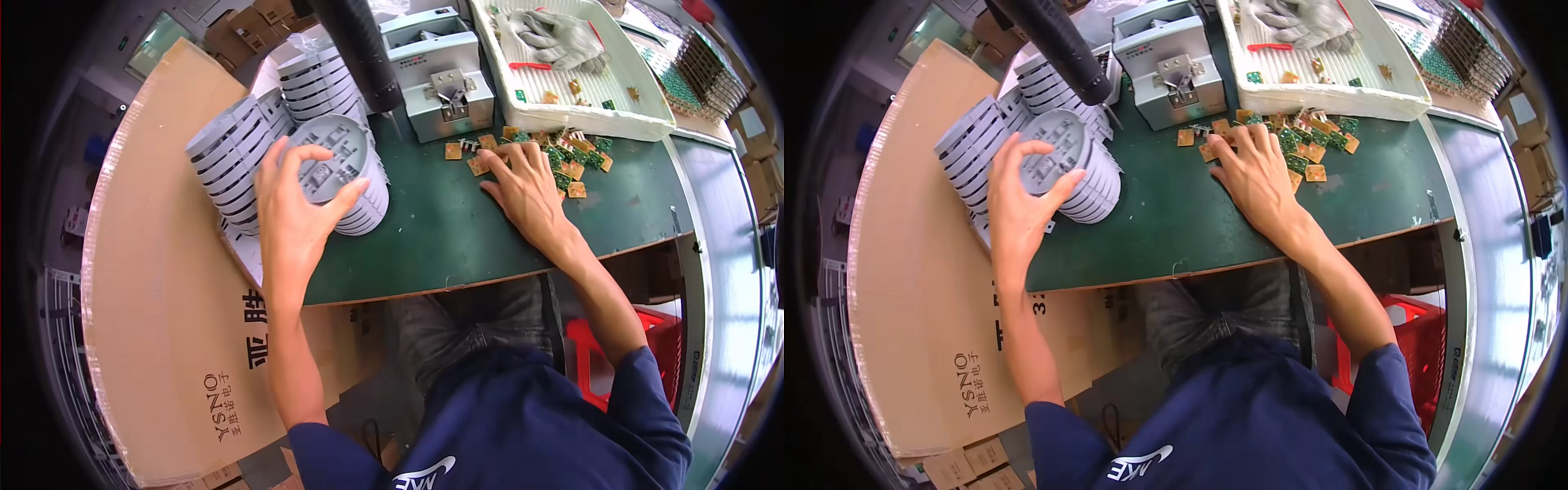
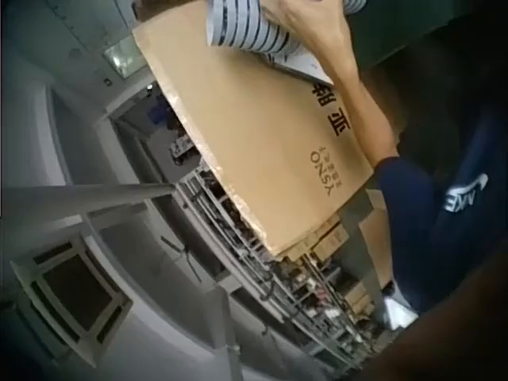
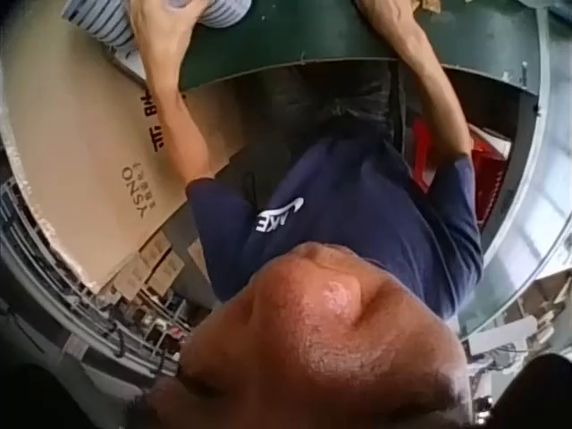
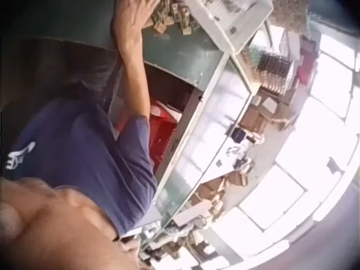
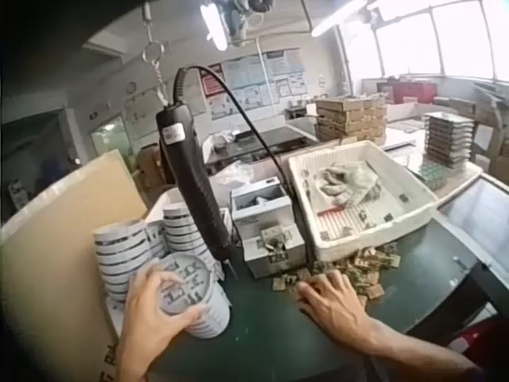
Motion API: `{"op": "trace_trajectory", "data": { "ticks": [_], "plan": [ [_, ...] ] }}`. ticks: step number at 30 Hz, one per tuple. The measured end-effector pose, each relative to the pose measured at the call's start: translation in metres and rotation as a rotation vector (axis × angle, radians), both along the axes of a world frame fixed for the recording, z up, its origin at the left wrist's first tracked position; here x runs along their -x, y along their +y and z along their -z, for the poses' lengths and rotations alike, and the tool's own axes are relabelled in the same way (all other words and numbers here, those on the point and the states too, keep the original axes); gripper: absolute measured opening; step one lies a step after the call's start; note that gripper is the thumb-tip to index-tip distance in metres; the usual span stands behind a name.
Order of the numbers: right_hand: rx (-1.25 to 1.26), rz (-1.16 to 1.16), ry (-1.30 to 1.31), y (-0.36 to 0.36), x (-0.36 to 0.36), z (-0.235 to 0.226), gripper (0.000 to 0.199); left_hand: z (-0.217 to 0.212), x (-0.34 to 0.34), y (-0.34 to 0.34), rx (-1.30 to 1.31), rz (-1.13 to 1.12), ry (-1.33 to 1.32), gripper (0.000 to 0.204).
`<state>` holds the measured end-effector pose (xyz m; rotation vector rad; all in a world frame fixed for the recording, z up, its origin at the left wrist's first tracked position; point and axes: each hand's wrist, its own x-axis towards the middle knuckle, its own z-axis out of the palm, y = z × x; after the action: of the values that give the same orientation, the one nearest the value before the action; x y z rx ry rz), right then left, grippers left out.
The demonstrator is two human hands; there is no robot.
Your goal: Assemble circular LED circuit boards by placing small components and securing them with an electric screwdriver.
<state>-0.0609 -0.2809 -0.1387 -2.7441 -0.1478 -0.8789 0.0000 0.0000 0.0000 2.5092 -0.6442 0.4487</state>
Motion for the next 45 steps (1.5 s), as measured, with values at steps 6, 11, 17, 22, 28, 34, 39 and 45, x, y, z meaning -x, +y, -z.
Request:
{"op": "trace_trajectory", "data": {
  "ticks": [6, 11, 17, 22, 28, 34, 39, 45],
  "plan": [
    [0.033, 0.012, 0.071, -0.004, -0.008, 0.000, 0.034, 0.012, 0.056, -0.002, 0.120, 0.208, -0.036, 0.051],
    [0.005, -0.057, -0.004, 0.000, -0.011, -0.006, 0.025, 0.076, 0.075, -0.030, 0.151, 0.407, 0.259, 0.057],
    [-0.072, -0.150, -0.066, -0.006, 0.002, -0.010, 0.024, 0.112, 0.063, -0.034, 0.172, 0.429, 0.341, 0.106],
    [-0.547, -0.132, 0.040, -0.003, 0.025, -0.031, 0.036, 0.118, 0.063, -0.036, 0.232, 0.396, 0.346, 0.121],
    [-1.159, -0.301, 0.281, 0.012, 0.046, -0.039, 0.050, 0.108, 0.064, -0.046, 0.520, 0.329, 0.289, 0.076],
    [-0.978, -0.305, 0.151, 0.032, 0.056, -0.040, 0.050, 0.089, 0.057, -0.067, 0.992, 0.601, 1.081, 0.052],
    [-0.652, -0.240, -0.082, 0.042, 0.057, -0.046, 0.050, 0.093, 0.056, -0.072, 1.167, 0.583, 1.327, 0.054],
    [-0.507, -0.307, -0.008, 0.038, 0.060, -0.062, 0.052, 0.095, 0.052, -0.068, 1.234, 0.564, 1.440, 0.045]
  ]
}}
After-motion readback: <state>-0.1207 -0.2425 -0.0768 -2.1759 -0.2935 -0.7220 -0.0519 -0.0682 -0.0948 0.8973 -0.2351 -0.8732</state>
